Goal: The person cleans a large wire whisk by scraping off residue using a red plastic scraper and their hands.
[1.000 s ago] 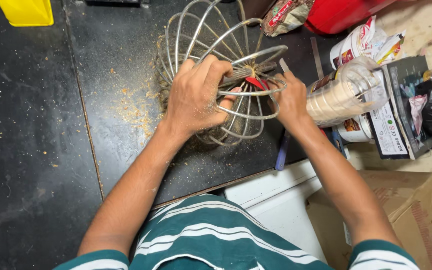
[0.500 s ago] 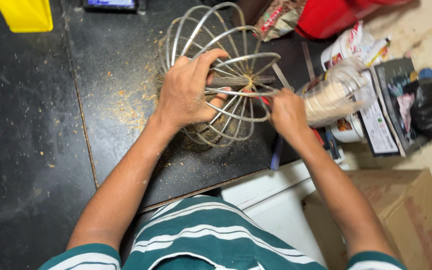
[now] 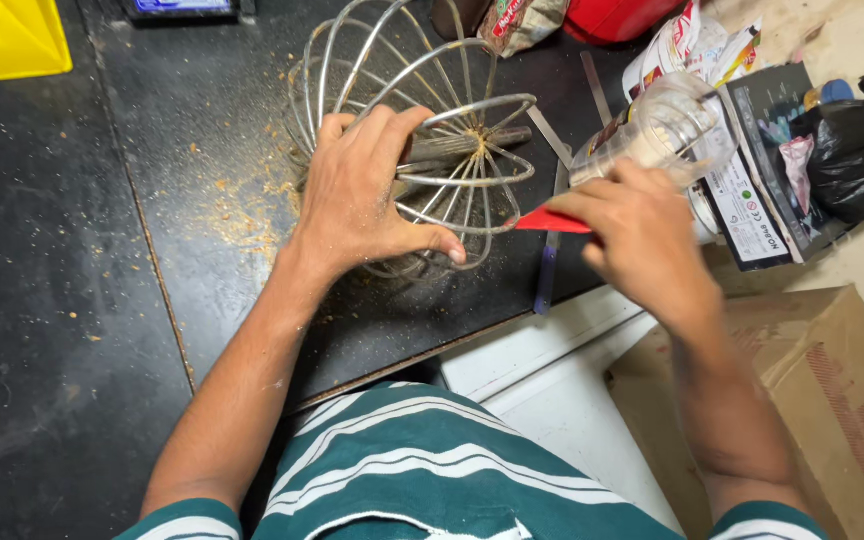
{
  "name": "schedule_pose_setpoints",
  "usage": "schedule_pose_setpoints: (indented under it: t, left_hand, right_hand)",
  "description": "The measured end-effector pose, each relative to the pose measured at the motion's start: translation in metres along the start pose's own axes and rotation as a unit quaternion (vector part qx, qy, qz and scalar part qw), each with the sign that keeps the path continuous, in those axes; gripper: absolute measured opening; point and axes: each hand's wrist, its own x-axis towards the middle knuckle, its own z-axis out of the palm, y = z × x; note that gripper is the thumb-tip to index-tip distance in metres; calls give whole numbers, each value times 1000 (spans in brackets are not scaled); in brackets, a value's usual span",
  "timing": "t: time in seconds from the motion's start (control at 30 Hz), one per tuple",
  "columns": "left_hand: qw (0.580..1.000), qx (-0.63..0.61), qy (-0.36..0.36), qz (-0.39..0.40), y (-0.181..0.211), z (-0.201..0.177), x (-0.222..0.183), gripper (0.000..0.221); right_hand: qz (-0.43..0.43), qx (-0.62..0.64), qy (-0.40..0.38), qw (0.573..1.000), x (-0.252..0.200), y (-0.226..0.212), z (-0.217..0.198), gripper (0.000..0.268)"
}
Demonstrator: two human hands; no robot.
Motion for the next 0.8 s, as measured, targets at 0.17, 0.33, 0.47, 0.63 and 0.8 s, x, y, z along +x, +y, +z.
schedule_pose_setpoints:
  t: [0.17, 0.33, 0.47, 0.63, 0.8]
  left_hand:
    - [1000, 10, 3, 0, 12, 7, -5, 120]
    - [998, 10, 48, 35, 16, 11, -16, 107]
    - [998, 14, 13, 55, 22, 17, -23, 102]
    - [999, 9, 12, 46, 28, 17, -26, 97]
    - [998, 8, 18, 59, 27, 12, -26, 93]
  right_hand:
    - [35, 88, 40, 995, -19, 5, 0, 48]
    - [53, 166, 57, 983, -35, 8, 23, 48]
    - [68, 34, 86, 993, 5, 25, 116, 18]
    - [32, 75, 156, 984, 30, 58, 162, 30]
    - [40, 20, 89, 995, 12, 56, 153, 21]
